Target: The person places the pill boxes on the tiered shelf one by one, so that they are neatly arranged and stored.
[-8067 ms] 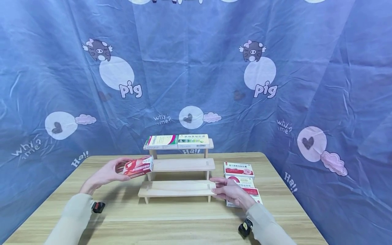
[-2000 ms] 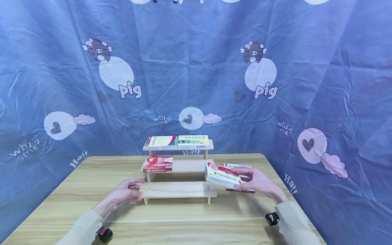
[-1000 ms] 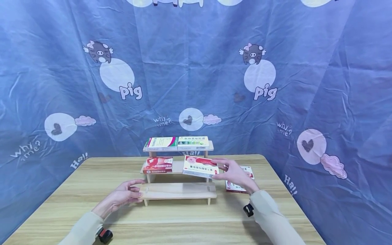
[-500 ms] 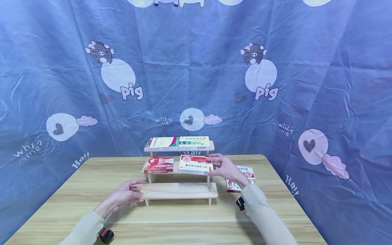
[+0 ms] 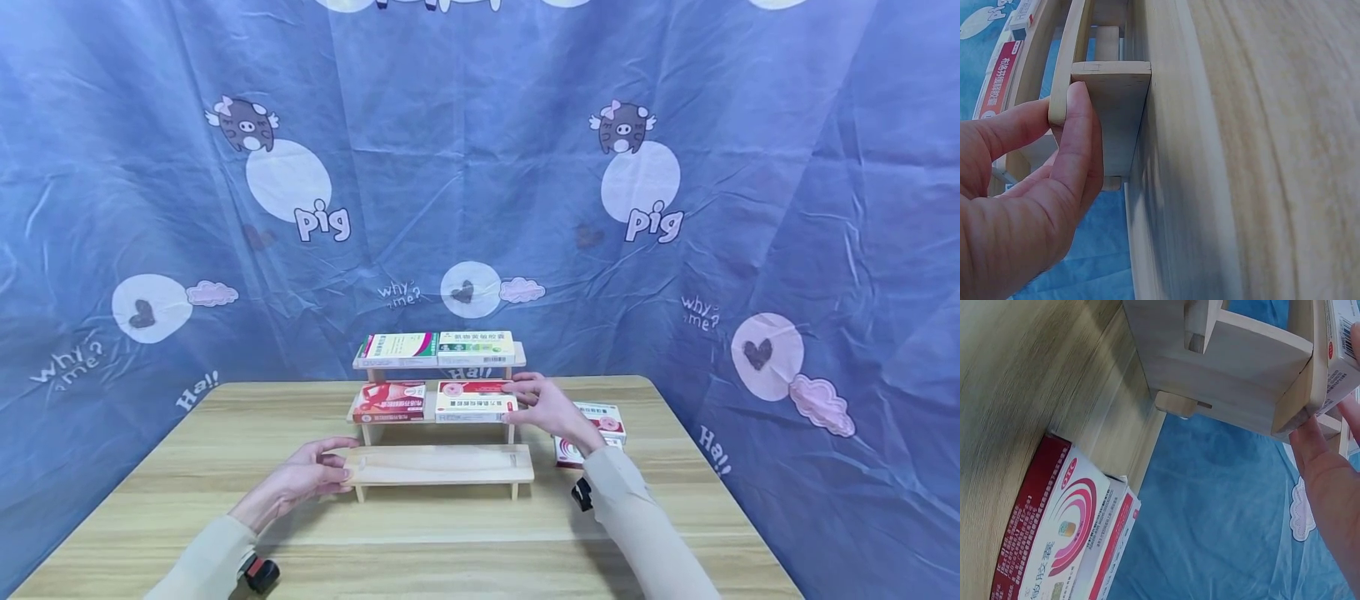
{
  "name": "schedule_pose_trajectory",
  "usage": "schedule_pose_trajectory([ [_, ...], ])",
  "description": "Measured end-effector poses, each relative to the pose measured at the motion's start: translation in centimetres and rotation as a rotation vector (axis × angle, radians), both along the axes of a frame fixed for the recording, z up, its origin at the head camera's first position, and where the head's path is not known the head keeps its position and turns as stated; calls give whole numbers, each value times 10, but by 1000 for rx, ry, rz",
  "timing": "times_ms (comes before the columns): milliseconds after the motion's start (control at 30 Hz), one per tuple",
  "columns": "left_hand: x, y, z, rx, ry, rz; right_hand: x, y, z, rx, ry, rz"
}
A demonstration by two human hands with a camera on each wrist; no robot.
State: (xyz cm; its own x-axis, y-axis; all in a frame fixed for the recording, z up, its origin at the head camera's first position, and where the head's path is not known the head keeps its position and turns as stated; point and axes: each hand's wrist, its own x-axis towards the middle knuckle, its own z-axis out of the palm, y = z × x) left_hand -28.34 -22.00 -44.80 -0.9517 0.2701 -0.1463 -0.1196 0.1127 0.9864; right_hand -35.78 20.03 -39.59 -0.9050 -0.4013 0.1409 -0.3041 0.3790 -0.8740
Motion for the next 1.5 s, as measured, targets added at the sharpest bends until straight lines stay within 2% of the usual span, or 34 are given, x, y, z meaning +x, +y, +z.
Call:
schedule_pose_trajectory([
  [333, 0, 1, 0, -10, 2, 0, -1, -5, 0, 9, -10, -38],
  [1067, 1, 1, 2, -12, -9, 2, -1, -7, -2, 1, 2, -10],
  [1200, 0, 1, 1, -9, -9, -10, 0, -2, -3, -29, -7, 10],
  [1400, -2, -1, 1, -9, -1, -17, 0, 9, -6, -128, -24, 6],
  [1500, -2, -2, 0, -9, 0, -23, -1, 15, -9, -142, 10, -16],
])
